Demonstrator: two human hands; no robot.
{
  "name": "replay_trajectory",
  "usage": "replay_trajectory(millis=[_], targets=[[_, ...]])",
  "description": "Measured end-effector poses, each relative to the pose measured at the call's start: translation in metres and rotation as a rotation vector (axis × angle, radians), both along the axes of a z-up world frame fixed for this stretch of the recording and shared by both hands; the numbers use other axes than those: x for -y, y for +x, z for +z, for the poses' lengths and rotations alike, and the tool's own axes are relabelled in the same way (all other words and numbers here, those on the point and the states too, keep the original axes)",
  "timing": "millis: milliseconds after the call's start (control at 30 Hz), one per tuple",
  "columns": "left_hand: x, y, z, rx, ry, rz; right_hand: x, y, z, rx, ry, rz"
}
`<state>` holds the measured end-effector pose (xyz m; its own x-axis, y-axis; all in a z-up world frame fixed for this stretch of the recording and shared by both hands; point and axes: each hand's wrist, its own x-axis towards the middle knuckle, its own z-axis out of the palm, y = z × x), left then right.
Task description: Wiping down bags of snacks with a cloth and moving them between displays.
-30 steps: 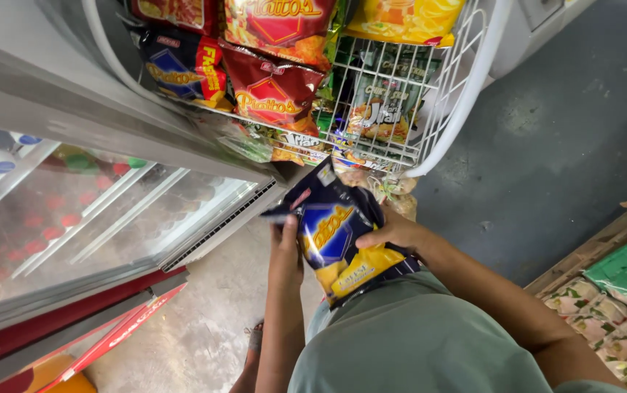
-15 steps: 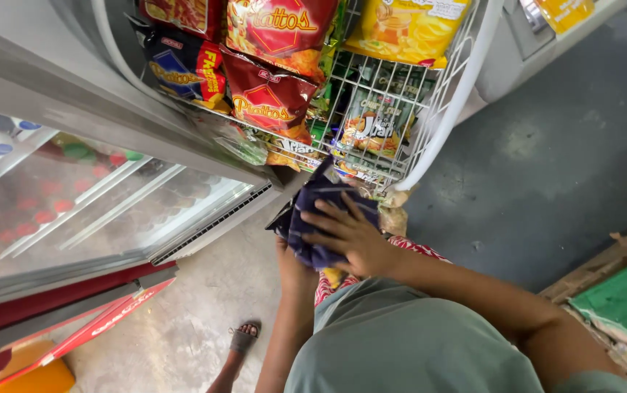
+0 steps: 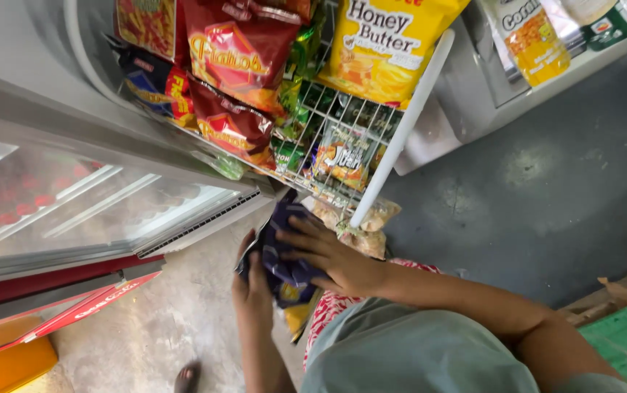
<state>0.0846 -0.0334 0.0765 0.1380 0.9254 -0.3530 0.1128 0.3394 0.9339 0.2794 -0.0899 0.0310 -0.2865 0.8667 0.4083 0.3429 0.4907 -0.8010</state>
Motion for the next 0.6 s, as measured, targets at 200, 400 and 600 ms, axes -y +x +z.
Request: replay_trajectory(millis=[200,400,600], targets=[[-0.002,-0.036,0.056,-0.165,0.238,-0.029,0.008,0.059,0.102,-0.511,-0.306,0.106],[-0.048,-0.016,0.105,0.246,0.423,0.001,-0.006,0.108,0.136,-0.767,-0.248,-0.631],[-0.109,0.097,0.147,0.146,0.375,-0.282,-0.045,0.138,0.239,-0.426,-0.304,-0.487]])
